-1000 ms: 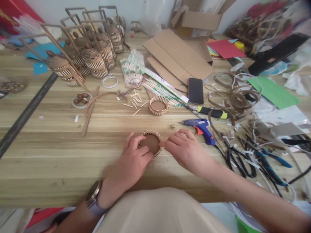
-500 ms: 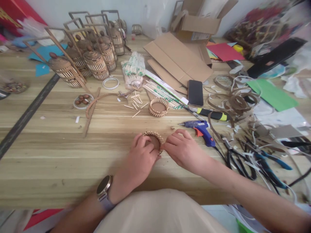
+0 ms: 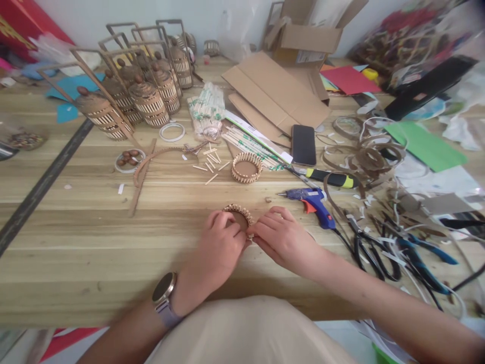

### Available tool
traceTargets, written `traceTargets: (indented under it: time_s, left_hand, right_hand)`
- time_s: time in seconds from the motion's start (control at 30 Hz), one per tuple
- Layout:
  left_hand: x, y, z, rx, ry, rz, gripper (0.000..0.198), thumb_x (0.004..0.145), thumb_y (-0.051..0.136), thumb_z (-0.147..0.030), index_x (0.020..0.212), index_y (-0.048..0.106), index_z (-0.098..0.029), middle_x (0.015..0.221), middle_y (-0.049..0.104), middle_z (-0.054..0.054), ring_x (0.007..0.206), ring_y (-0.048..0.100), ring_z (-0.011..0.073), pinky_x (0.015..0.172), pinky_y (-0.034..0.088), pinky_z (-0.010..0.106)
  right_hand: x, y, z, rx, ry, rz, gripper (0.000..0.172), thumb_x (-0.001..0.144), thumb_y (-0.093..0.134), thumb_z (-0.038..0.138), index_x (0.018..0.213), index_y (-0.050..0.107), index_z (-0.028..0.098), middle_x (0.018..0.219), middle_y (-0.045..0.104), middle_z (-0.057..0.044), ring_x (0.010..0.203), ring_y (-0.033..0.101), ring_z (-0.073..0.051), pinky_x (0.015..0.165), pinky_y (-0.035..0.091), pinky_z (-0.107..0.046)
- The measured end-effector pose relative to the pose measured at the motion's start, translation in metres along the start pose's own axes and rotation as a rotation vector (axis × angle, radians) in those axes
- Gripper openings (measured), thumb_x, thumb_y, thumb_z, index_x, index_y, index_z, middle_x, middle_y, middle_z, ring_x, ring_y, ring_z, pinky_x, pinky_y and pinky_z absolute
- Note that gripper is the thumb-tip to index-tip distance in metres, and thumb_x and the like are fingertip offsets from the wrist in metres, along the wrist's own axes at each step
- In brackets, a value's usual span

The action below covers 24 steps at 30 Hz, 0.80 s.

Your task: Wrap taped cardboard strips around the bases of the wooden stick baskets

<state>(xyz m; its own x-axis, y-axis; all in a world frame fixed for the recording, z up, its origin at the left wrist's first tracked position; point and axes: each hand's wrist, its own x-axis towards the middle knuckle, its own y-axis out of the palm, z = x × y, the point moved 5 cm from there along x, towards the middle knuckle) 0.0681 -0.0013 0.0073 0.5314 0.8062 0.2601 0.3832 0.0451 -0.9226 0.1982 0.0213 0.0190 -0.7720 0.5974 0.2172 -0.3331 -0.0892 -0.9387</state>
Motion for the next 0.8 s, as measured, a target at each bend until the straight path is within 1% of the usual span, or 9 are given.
traceTargets:
  time_s: [0.13, 0.23, 0.33, 0.4, 0.5, 0.57, 0.63, 0.7, 0.8]
  left_hand:
    - [0.000, 0.004, -0.001, -0.045, -0.004, -0.052, 0.009, 0.091, 0.066, -0.019, 0.083, 0.070, -0.019, 0.079, 0.070, 0.001, 0.102, 0.053, 0.0261, 0.096, 0.042, 0.046]
    - [-0.003, 0.001, 0.000, -0.056, -0.002, -0.046, 0.016, 0.093, 0.062, -0.017, 0.078, 0.069, -0.019, 0.075, 0.068, 0.002, 0.103, 0.052, 0.0274, 0.096, 0.042, 0.048]
    - [-0.005, -0.002, 0.000, -0.047, -0.003, -0.043, 0.022, 0.094, 0.059, -0.016, 0.074, 0.069, -0.018, 0.071, 0.066, 0.002, 0.104, 0.052, 0.0284, 0.096, 0.043, 0.049]
    - [-0.006, -0.002, 0.000, -0.046, -0.003, -0.041, 0.023, 0.094, 0.058, -0.016, 0.074, 0.068, -0.018, 0.070, 0.065, 0.003, 0.105, 0.052, 0.0288, 0.096, 0.043, 0.049]
    - [-0.006, 0.000, 0.000, -0.048, -0.002, -0.040, 0.022, 0.094, 0.059, -0.016, 0.074, 0.068, -0.018, 0.070, 0.065, 0.003, 0.106, 0.051, 0.0295, 0.096, 0.044, 0.050]
    - [-0.006, 0.000, 0.001, -0.051, -0.009, -0.045, 0.022, 0.093, 0.060, -0.016, 0.074, 0.068, -0.018, 0.070, 0.066, 0.003, 0.106, 0.052, 0.0297, 0.096, 0.044, 0.050]
    - [-0.007, 0.000, 0.001, -0.056, -0.015, -0.055, 0.021, 0.093, 0.060, -0.016, 0.073, 0.068, -0.018, 0.071, 0.067, 0.002, 0.106, 0.052, 0.0297, 0.096, 0.044, 0.050]
    - [-0.007, -0.001, 0.001, -0.053, -0.015, -0.061, 0.022, 0.093, 0.060, -0.016, 0.073, 0.068, -0.018, 0.071, 0.067, 0.002, 0.106, 0.052, 0.0300, 0.096, 0.044, 0.050]
    - [-0.007, -0.001, 0.001, -0.040, -0.007, -0.056, 0.022, 0.093, 0.059, -0.015, 0.073, 0.069, -0.018, 0.070, 0.067, 0.003, 0.105, 0.053, 0.0307, 0.096, 0.044, 0.051]
  right_hand:
    - [-0.006, -0.002, -0.004, 0.103, 0.093, -0.003, 0.010, 0.092, 0.054, 0.010, 0.094, 0.059, 0.019, 0.083, 0.069, -0.002, 0.081, 0.062, -0.019, 0.087, 0.038, -0.035]
    - [-0.011, -0.002, -0.007, 0.228, 0.205, 0.007, 0.017, 0.085, 0.061, 0.008, 0.096, 0.057, 0.020, 0.091, 0.072, -0.002, 0.089, 0.065, -0.020, 0.083, 0.043, -0.034]
    - [-0.015, -0.002, -0.009, 0.331, 0.318, 0.020, 0.023, 0.081, 0.062, 0.005, 0.094, 0.056, 0.023, 0.093, 0.072, -0.001, 0.089, 0.067, -0.019, 0.078, 0.048, -0.032]
    - [-0.017, -0.002, -0.009, 0.371, 0.360, 0.021, 0.024, 0.081, 0.061, 0.006, 0.095, 0.055, 0.024, 0.094, 0.072, 0.000, 0.089, 0.068, -0.019, 0.076, 0.050, -0.031]
    - [-0.019, -0.005, -0.005, 0.333, 0.325, -0.027, 0.023, 0.083, 0.060, 0.007, 0.098, 0.054, 0.024, 0.097, 0.071, -0.002, 0.092, 0.068, -0.020, 0.078, 0.051, -0.033]
    - [-0.020, -0.009, -0.004, 0.236, 0.277, -0.090, 0.018, 0.086, 0.059, 0.009, 0.097, 0.054, 0.023, 0.100, 0.070, -0.006, 0.095, 0.067, -0.022, 0.079, 0.050, -0.035]
    - [-0.022, -0.012, -0.003, 0.140, 0.249, -0.132, 0.012, 0.089, 0.060, 0.013, 0.096, 0.054, 0.021, 0.099, 0.070, -0.007, 0.095, 0.066, -0.024, 0.079, 0.048, -0.036]
    - [-0.023, -0.010, -0.003, 0.091, 0.236, -0.128, 0.009, 0.090, 0.061, 0.016, 0.094, 0.055, 0.021, 0.091, 0.070, -0.005, 0.087, 0.066, -0.023, 0.078, 0.044, -0.036]
    - [-0.022, -0.005, -0.003, 0.081, 0.215, -0.093, 0.008, 0.093, 0.057, 0.014, 0.089, 0.056, 0.021, 0.081, 0.070, -0.001, 0.076, 0.064, -0.019, 0.081, 0.039, -0.035]
